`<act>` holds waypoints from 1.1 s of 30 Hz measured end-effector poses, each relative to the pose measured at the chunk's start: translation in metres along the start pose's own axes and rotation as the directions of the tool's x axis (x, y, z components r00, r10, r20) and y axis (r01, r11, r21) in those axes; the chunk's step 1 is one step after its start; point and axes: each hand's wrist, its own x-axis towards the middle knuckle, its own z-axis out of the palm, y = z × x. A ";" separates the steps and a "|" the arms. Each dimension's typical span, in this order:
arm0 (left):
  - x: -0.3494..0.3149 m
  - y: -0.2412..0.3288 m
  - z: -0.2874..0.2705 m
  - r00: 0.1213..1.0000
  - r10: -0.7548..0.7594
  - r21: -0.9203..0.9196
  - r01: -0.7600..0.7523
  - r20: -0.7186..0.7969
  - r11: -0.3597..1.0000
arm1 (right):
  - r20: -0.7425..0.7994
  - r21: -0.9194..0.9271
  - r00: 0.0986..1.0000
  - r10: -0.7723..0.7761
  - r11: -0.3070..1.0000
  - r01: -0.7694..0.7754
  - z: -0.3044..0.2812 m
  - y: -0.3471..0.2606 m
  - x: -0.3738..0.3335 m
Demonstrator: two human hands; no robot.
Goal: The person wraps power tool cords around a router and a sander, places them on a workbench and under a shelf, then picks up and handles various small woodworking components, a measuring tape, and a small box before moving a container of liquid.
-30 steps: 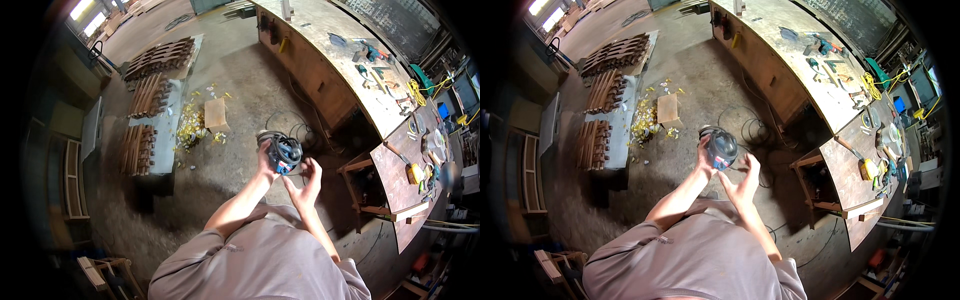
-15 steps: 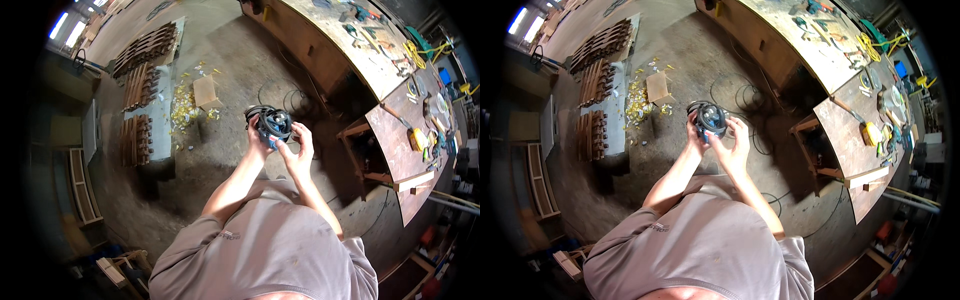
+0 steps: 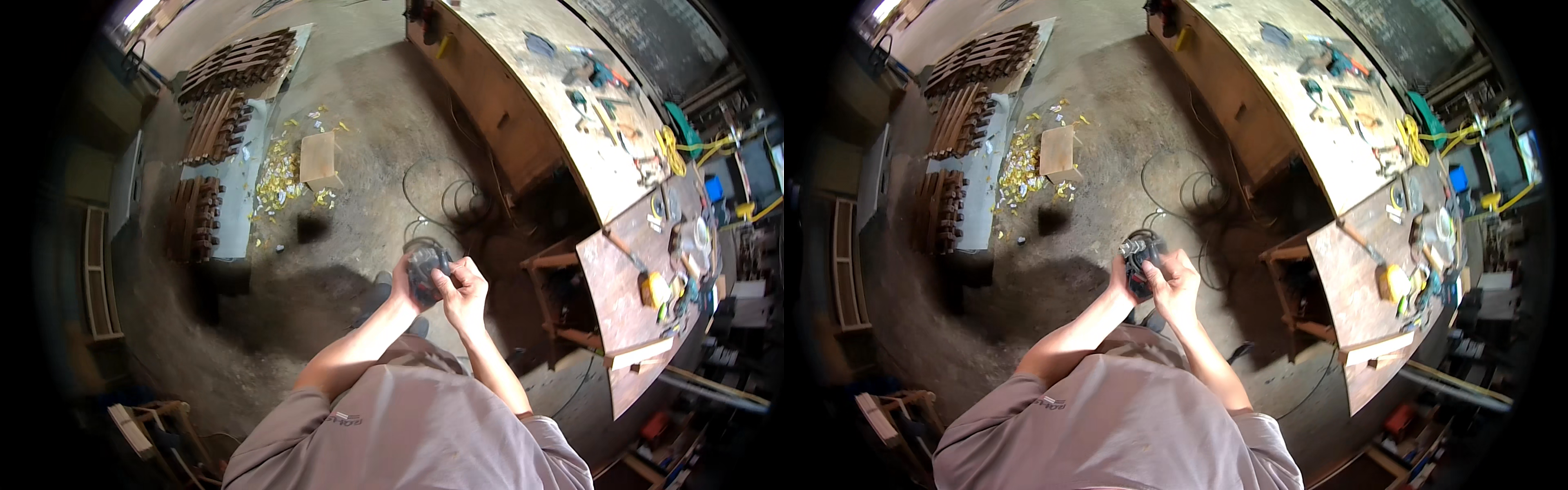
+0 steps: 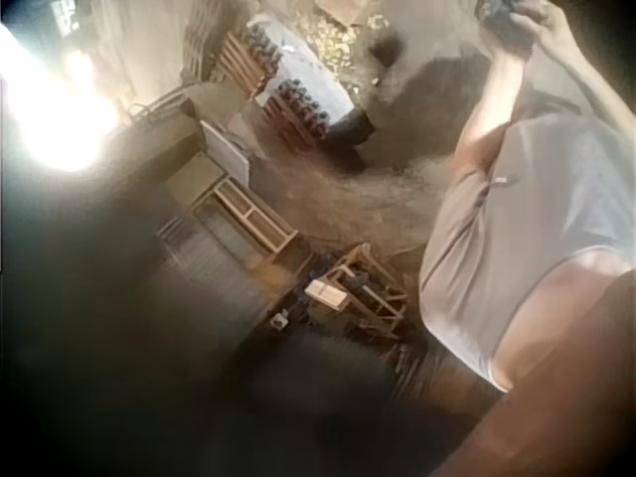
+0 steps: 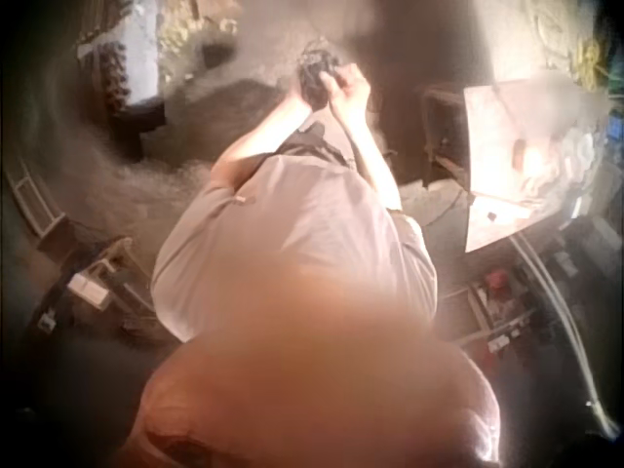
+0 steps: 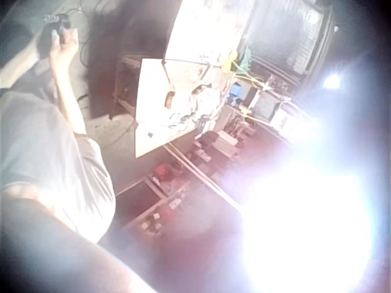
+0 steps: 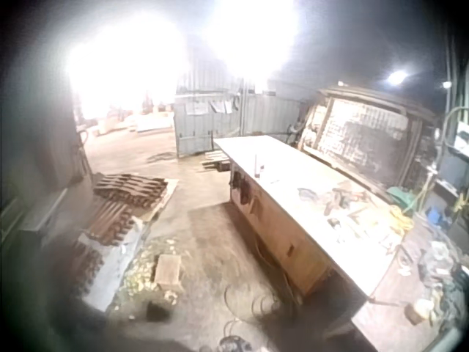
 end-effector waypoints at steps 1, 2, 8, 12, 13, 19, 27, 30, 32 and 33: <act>0.005 -0.001 0.001 0.993 -0.018 -0.037 0.014 -0.119 0.999 | 0.039 -0.037 0.999 -0.014 0.999 0.015 0.003 0.004 0.012; 0.011 0.001 0.002 0.971 -0.044 -0.076 0.027 -0.234 0.997 | 0.050 -0.064 0.997 -0.061 0.996 0.064 0.007 0.007 0.025; 0.046 0.060 0.020 0.984 -0.163 -0.099 0.155 -0.075 0.983 | 0.067 -0.063 0.993 0.099 0.994 -0.095 0.031 0.009 0.122; 0.095 0.128 0.011 0.927 -0.370 -0.017 0.371 0.055 0.928 | 0.044 -0.137 0.999 -0.002 0.991 0.008 0.054 0.019 0.198; 0.104 0.147 0.007 0.903 -0.426 0.026 0.426 0.060 0.905 | 0.044 -0.148 0.996 0.075 0.987 -0.068 0.060 0.023 0.218; 0.134 0.279 -0.012 0.945 -0.079 0.353 0.195 -0.316 0.915 | -0.009 -0.262 0.992 0.124 0.957 -0.122 0.075 0.054 0.347; 0.134 0.446 -0.105 0.563 0.504 0.569 -0.072 -0.655 0.819 | -0.097 -0.470 0.992 0.084 0.874 -0.120 0.072 0.164 0.514; 0.117 0.465 -0.140 0.404 0.497 0.508 -0.089 -0.768 0.857 | -0.159 -0.399 0.978 0.137 0.897 -0.191 0.069 0.200 0.562; 0.122 0.466 -0.152 0.334 0.481 0.489 -0.066 -0.811 0.870 | -0.182 -0.418 0.961 0.208 0.868 -0.267 0.052 0.230 0.605; 0.115 0.459 -0.155 0.303 0.463 0.476 -0.034 -0.833 0.879 | -0.198 -0.447 0.935 0.293 0.822 -0.352 0.042 0.242 0.623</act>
